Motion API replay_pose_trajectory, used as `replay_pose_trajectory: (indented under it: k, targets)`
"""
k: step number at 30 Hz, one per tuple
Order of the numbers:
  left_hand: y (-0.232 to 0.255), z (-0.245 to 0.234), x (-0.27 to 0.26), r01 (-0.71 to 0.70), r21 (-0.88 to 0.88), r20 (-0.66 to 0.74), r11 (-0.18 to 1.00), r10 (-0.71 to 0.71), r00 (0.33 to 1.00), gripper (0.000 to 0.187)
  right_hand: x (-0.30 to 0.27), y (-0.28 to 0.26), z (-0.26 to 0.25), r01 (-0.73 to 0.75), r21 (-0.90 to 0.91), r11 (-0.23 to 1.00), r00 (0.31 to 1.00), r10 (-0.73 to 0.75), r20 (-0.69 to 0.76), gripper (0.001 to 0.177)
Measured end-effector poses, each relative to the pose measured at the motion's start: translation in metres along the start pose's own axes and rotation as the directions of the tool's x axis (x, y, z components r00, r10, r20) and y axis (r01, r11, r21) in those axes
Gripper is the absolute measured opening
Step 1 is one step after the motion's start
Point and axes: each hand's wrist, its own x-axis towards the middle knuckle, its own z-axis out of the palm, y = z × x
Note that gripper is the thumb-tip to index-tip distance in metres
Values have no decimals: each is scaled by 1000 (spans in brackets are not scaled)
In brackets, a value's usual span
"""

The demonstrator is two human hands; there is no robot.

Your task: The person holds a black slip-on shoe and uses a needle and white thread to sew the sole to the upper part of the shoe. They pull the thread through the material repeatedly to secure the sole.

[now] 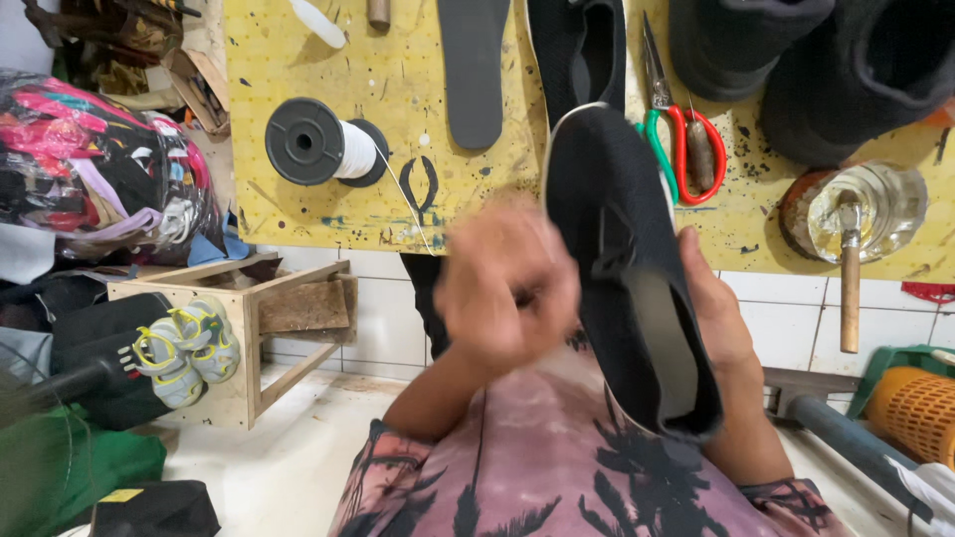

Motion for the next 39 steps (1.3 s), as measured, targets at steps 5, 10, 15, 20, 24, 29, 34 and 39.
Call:
replay_pose_trajectory:
  k: [5, 10, 15, 20, 24, 29, 34, 39]
  targets:
    - [41, -7, -27, 189, 1, 496, 982, -165, 853, 18, -15, -13, 36, 98, -316, 944, 924, -204, -323, 61]
    - [38, -19, -16, 560, 144, 650, 816, -504, 568, 35, 23, 14, -27, 457, -791, 406, 782, -607, 140, 66]
    - [-19, -8, -211, 557, -726, 654, -403, -654, 379, 45, 47, 36, -38, 865, -420, 275, 475, -719, 507, 68]
    - [1, -18, -94, 293, -630, 769, -719, -523, 368, 62, 68, 52, -54, 898, -369, 240, 417, -731, 540, 68]
    - [20, -6, -74, 126, -735, 659, -667, -657, 366, 70, 85, 65, -66, 920, -325, 219, 376, -730, 572, 68]
    - [4, 8, -125, 110, -738, 657, -665, -672, 342, 71, 96, 74, -79, 945, -270, 183, 314, -730, 607, 68]
    - [-8, 8, -130, 128, -760, 627, -638, -665, 405, 73, 101, 75, -90, 966, -212, 149, 252, -731, 634, 69]
    - [-11, -2, -146, 433, -819, 569, -376, -627, 532, 64, 67, 63, -62, 948, -301, 98, 280, -706, 650, 67]
